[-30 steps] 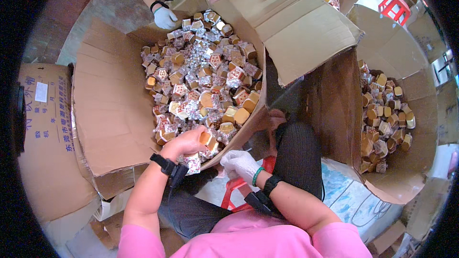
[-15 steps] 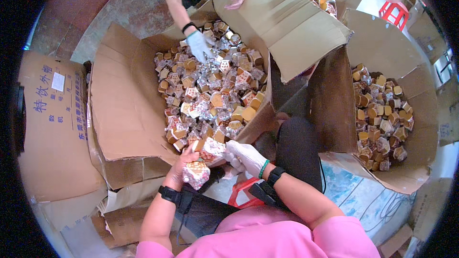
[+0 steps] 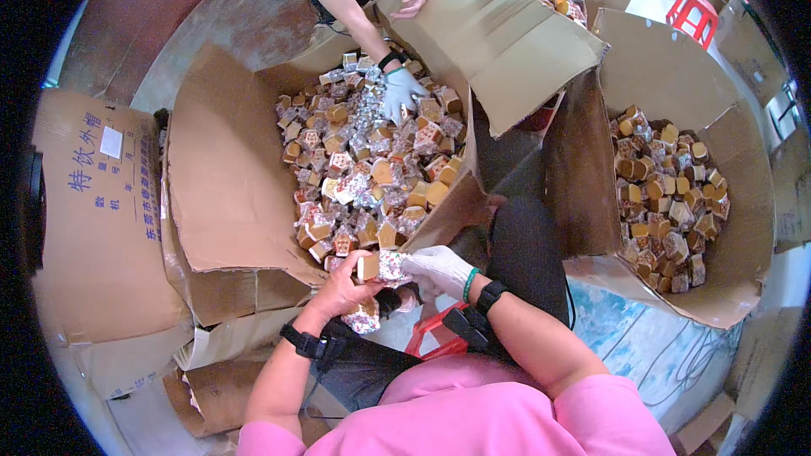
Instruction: Sorting small packaged items into cardboard boxes by hand.
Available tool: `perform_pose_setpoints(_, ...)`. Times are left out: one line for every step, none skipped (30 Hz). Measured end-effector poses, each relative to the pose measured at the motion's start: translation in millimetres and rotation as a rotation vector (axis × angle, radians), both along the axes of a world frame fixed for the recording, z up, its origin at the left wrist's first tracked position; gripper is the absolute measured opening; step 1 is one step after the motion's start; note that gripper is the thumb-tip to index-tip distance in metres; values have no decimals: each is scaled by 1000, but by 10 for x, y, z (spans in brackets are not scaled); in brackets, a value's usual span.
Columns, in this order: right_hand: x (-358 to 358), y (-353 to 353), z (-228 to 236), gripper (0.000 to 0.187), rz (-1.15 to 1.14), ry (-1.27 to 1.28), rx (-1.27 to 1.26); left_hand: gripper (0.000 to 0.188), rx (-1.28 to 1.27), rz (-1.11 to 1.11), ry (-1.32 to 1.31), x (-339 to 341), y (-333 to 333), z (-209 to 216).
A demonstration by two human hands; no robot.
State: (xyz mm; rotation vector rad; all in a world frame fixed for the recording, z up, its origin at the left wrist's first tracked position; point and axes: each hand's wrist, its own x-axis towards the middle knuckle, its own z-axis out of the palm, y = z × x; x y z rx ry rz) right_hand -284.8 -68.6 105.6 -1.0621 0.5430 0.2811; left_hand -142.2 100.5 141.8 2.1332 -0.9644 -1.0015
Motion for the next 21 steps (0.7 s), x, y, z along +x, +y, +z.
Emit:
perform_pose_setpoints(2,5,29,28,-2,-13,27,51,1,-2,1,1,9,-5)
perform_pose_setpoints(0,5,50,28,-3,-12,28,50,36,-7,28,12,26,-14)
perform_pose_setpoints(6,0,76,28,6,28,51,49,72,-11,52,24,31,5)
perform_pose_setpoints(9,-6,91,28,16,68,73,56,58,-52,20,27,35,37)
perform_pose_setpoints(3,-18,95,28,16,67,75,56,60,-52,18,10,30,77)
perform_pose_setpoints(-7,-31,88,28,26,52,153,57,54,-44,62,-8,16,118)
perform_pose_setpoints(-14,-38,81,27,36,37,231,59,48,-37,106,-15,6,135)
perform_pose_setpoints(-15,-24,41,27,32,37,233,59,49,-40,107,-16,8,121)
perform_pose_setpoints(-15,7,0,27,-16,-7,315,58,-17,5,220,-25,22,103)
perform_pose_setpoints(-23,34,-22,27,-65,-52,396,56,-83,50,334,-32,33,82)
perform_pose_setpoints(-41,62,-27,27,-68,-53,397,56,-82,47,334,-35,34,60)
perform_pose_setpoints(-46,90,29,28,-115,-43,495,53,-125,105,414,-41,37,29)
perform_pose_setpoints(-46,109,62,28,-163,-33,594,51,-168,162,494,-46,43,-17)
perform_pose_setpoints(-32,115,31,31,-184,-65,598,47,-219,228,599,-46,72,-139)
perform_pose_setpoints(-33,106,19,31,-186,-64,597,47,-219,226,600,-66,52,-139)
perform_pose_setpoints(-36,94,11,34,-158,-78,614,47,-257,287,715,-90,27,-130)
perform_pose_setpoints(-35,83,2,36,-129,-92,632,47,-295,349,829,-101,10,-125)
perform_pose_setpoints(-27,79,-20,36,-130,-92,629,47,-288,384,892,-95,0,-128)
perform_pose_setpoints(-12,92,-52,37,-148,-76,655,47,-290,382,893,-73,-9,-127)
perform_pose_setpoints(-3,101,-78,37,-166,-60,681,47,-291,369,923,-44,-16,-124)
perform_pose_setpoints(8,111,-94,37,-163,-63,679,48,-294,359,949,-20,-21,-116)
